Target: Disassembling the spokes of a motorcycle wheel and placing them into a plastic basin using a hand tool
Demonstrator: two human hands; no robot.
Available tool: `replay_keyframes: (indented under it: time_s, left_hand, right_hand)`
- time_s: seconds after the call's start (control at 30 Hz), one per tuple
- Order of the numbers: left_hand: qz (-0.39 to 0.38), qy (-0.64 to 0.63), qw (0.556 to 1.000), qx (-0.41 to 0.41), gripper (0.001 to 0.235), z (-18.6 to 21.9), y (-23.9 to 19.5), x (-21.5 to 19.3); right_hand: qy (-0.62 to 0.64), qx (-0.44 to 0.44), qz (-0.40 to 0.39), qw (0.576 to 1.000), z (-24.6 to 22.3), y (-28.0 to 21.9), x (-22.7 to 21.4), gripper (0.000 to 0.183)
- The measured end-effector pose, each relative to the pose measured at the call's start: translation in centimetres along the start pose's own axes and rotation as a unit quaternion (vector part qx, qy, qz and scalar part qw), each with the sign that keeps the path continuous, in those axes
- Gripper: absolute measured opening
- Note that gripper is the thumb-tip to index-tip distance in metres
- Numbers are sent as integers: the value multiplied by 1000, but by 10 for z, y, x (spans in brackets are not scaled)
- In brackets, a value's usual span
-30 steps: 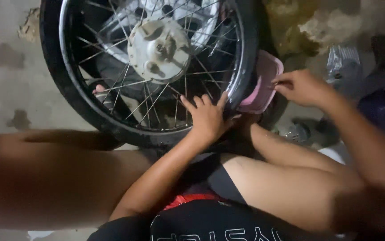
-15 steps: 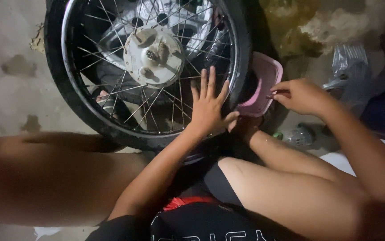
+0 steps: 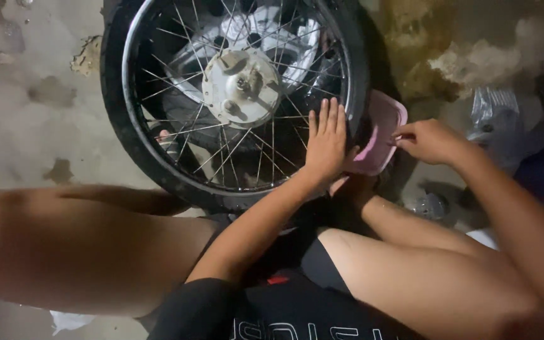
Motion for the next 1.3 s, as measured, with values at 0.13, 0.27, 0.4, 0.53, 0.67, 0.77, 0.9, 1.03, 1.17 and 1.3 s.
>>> replay_keyframes:
  time_s: [0.13,0.27,0.4,0.53,0.67,0.77,0.9,1.03,1.17,1.3]
  left_hand:
    - [-3,3,1000,0,114,-9,-14,-4]
    - [-3,-4,996,94,113,-17,-49,0]
    - [-6,9,990,142,97,-45,-91,-4]
    - [24,38,983,177,102,-72,-107,10]
    - [74,8,985,154,64,-77,-115,-11]
    - [99,-2,983,153,38,-75,-111,-34]
    - [75,-43,983,161,48,-79,-114,-32]
    - [66,-59,988,128,41,-77,-109,-48]
    - [-42,-46,990,127,97,-76,-105,-19]
    - [27,-59,989,130,87,-76,-105,-33]
  right_hand:
    - [-8,11,-4,1000,14,29,40,35]
    - [-85,-18,-78,993,20,38,89,34]
    - [-168,-50,-98,980,-16,44,57,35]
    - [-220,5,-169,961,38,96,95,50]
    - [-223,-24,-144,964,32,110,96,47]
    - [-229,-45,-123,964,36,123,85,45]
    - [-232,-68,-110,964,44,116,82,43]
    - [-234,-82,-86,965,47,114,65,41]
    - [-227,-79,-81,967,49,85,68,39]
    - [-223,-84,-69,969,42,73,62,38]
Point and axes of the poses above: each hand's wrist, its own y-axis towards the middle knuckle, its own x-axis out of the palm, z = x × y, the point moved 8 cm from there along y, towards the middle knuckle, and after that the axes turned 10 degrees about -x, right-handed, at the moved point
